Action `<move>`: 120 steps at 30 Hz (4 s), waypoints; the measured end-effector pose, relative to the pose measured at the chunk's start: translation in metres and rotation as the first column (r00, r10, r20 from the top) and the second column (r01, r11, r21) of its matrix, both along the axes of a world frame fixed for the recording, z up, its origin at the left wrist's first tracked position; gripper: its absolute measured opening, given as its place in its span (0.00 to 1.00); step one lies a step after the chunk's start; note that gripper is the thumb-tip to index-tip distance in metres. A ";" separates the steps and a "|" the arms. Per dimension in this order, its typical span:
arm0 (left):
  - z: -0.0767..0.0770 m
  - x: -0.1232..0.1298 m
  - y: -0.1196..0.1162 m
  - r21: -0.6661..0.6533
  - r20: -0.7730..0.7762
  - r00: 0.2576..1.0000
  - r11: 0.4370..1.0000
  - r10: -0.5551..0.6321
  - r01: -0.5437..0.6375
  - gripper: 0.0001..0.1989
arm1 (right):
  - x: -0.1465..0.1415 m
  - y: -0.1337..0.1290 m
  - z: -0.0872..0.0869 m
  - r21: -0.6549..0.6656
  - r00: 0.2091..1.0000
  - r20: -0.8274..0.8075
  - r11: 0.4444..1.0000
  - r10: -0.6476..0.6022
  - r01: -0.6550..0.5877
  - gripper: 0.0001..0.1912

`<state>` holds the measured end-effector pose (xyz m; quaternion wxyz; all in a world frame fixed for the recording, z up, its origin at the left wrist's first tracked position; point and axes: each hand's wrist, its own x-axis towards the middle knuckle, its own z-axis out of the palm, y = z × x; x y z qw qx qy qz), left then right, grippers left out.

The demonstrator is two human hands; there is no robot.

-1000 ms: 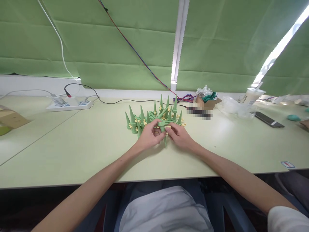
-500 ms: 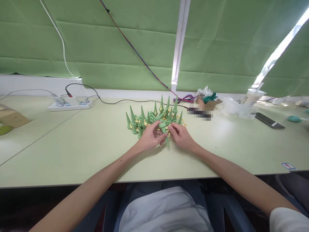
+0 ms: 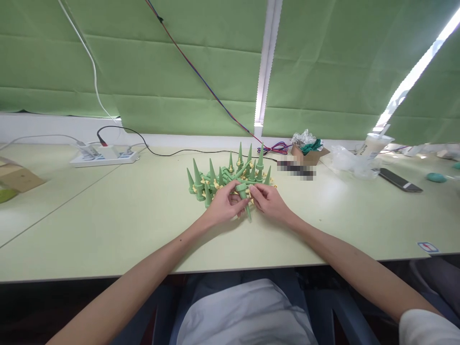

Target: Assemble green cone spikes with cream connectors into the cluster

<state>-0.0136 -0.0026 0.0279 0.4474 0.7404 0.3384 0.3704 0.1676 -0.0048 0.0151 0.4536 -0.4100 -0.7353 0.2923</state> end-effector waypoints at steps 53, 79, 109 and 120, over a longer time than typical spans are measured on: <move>-0.005 0.001 -0.007 0.422 -0.482 0.856 0.905 0.184 0.044 0.14 | 0.037 0.033 -0.001 0.120 0.547 0.783 0.934 -0.297 0.336 0.08; -0.006 0.001 -0.003 0.452 -0.435 0.880 0.892 0.193 0.028 0.14 | 0.010 0.006 -0.003 0.178 0.986 0.157 0.981 0.048 -0.076 0.05; -0.007 0.001 -0.002 0.509 -0.402 0.885 0.861 0.236 0.001 0.14 | 0.010 0.002 0.002 0.149 0.974 0.223 0.987 0.028 -0.062 0.08; -0.009 0.000 0.002 0.552 -0.349 0.893 0.832 0.284 -0.049 0.12 | 0.010 0.002 0.004 0.174 0.975 0.221 0.984 0.000 -0.039 0.07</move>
